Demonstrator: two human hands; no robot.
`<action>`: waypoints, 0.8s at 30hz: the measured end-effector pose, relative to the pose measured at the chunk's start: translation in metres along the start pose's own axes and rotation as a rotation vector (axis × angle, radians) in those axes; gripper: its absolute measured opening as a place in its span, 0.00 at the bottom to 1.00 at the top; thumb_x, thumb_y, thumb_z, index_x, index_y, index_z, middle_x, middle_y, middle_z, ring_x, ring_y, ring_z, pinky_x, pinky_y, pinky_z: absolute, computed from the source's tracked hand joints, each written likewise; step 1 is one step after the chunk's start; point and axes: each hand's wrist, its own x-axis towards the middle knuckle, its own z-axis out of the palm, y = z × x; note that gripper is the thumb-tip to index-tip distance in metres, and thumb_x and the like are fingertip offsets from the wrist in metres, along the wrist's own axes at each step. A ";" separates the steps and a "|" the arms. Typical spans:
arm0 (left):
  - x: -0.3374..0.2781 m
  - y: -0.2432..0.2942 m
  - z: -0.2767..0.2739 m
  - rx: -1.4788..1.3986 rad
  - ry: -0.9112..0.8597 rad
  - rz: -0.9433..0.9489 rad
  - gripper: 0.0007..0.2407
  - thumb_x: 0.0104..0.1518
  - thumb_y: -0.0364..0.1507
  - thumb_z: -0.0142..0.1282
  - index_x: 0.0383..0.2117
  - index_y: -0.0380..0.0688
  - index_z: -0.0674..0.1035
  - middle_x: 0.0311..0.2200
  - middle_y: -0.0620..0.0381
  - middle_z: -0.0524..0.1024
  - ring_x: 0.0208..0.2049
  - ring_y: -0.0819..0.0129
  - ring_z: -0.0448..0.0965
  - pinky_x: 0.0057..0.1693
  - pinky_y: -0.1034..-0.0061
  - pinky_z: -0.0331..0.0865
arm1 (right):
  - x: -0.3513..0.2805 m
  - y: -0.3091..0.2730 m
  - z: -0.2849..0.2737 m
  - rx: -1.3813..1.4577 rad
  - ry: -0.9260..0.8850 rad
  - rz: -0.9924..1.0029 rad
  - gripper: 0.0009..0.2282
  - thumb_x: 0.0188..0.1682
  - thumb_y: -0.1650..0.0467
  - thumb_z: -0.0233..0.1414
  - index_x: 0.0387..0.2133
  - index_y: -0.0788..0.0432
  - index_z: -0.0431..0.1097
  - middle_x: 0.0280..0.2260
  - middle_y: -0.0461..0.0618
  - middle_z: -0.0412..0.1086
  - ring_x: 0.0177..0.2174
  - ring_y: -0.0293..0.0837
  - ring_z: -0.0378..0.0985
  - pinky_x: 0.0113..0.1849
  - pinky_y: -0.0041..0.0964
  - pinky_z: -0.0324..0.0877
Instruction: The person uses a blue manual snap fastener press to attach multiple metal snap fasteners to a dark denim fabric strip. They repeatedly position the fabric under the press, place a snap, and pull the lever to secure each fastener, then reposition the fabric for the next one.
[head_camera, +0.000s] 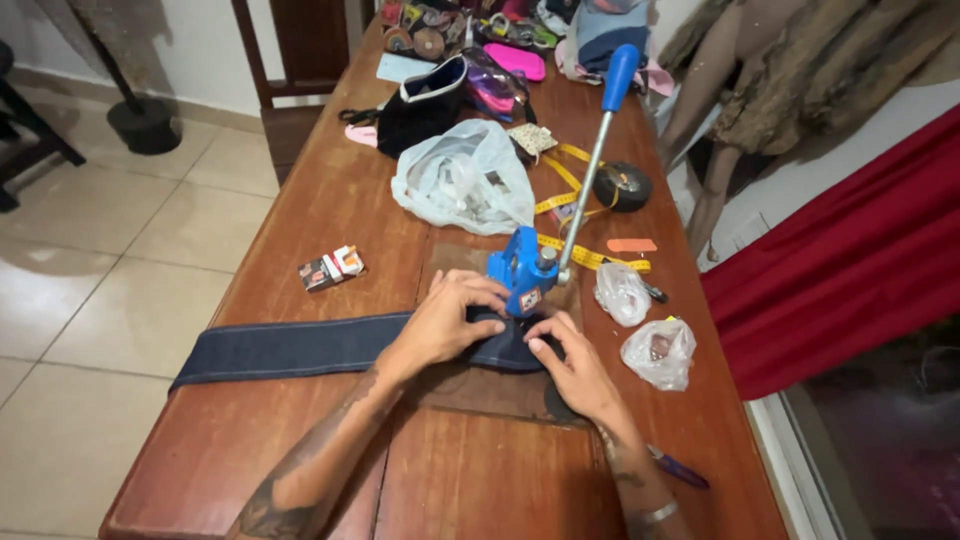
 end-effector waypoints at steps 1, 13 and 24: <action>0.000 0.001 -0.004 -0.010 -0.026 -0.014 0.08 0.62 0.32 0.78 0.45 0.56 0.96 0.59 0.60 0.93 0.73 0.44 0.79 0.80 0.03 0.43 | 0.001 0.015 0.001 0.036 -0.011 0.081 0.09 0.70 0.63 0.59 0.56 0.51 0.83 0.56 0.61 0.82 0.63 0.64 0.84 0.65 0.66 0.75; -0.008 -0.021 0.033 -0.042 0.164 -0.001 0.11 0.59 0.41 0.84 0.42 0.57 0.95 0.53 0.64 0.95 0.70 0.52 0.82 0.82 0.09 0.37 | 0.002 0.034 -0.001 0.624 0.547 0.394 0.07 0.69 0.72 0.58 0.53 0.62 0.80 0.56 0.57 0.76 0.56 0.48 0.81 0.69 0.59 0.76; -0.011 -0.027 0.031 -0.110 0.141 -0.003 0.13 0.57 0.39 0.83 0.46 0.56 0.95 0.58 0.64 0.94 0.71 0.49 0.79 0.81 0.05 0.40 | -0.014 0.047 0.009 1.096 0.511 0.668 0.18 0.64 0.74 0.64 0.66 0.68 0.77 0.49 0.53 0.85 0.46 0.40 0.92 0.59 0.46 0.88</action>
